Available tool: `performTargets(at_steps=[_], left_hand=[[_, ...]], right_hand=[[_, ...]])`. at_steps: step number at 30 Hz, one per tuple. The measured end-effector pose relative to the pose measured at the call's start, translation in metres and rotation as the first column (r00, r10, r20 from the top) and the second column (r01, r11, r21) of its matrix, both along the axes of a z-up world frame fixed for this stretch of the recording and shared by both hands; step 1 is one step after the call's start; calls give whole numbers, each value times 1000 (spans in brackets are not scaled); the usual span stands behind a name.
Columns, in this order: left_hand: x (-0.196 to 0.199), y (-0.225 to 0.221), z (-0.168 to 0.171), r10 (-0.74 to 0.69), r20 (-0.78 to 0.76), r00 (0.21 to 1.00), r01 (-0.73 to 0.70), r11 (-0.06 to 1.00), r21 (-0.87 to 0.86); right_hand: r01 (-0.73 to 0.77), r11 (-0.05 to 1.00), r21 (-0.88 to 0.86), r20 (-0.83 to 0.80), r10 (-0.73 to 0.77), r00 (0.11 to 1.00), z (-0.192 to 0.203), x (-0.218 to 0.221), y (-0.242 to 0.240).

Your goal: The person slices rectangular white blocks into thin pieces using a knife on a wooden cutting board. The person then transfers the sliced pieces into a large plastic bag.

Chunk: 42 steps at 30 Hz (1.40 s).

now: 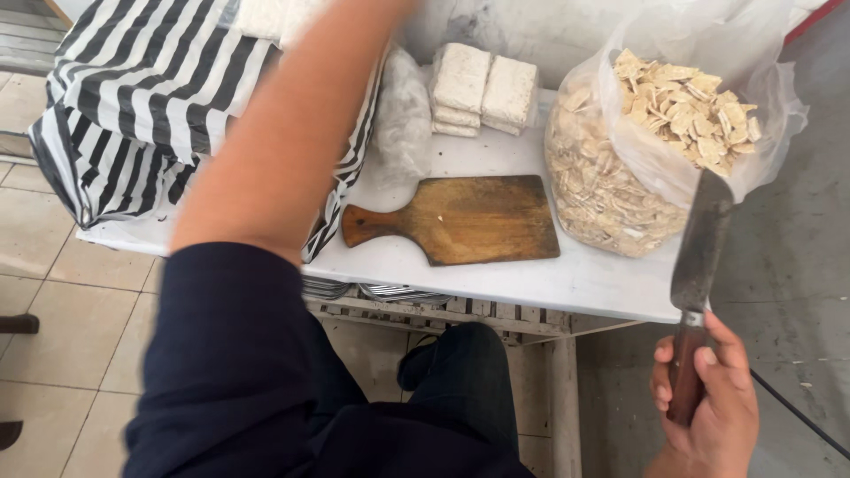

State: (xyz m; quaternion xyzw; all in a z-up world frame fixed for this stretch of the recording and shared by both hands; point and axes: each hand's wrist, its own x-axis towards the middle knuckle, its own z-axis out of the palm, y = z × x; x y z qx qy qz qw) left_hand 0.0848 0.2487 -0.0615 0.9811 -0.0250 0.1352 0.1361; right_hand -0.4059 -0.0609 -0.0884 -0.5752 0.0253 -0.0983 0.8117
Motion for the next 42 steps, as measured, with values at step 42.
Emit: performTargets(at_steps=[42], left_hand=[[-311,74,-70,-447,-58,893,420,872,-252]], right_hand=[[-373,843,-389,-471,166,866,-20,103,131]])
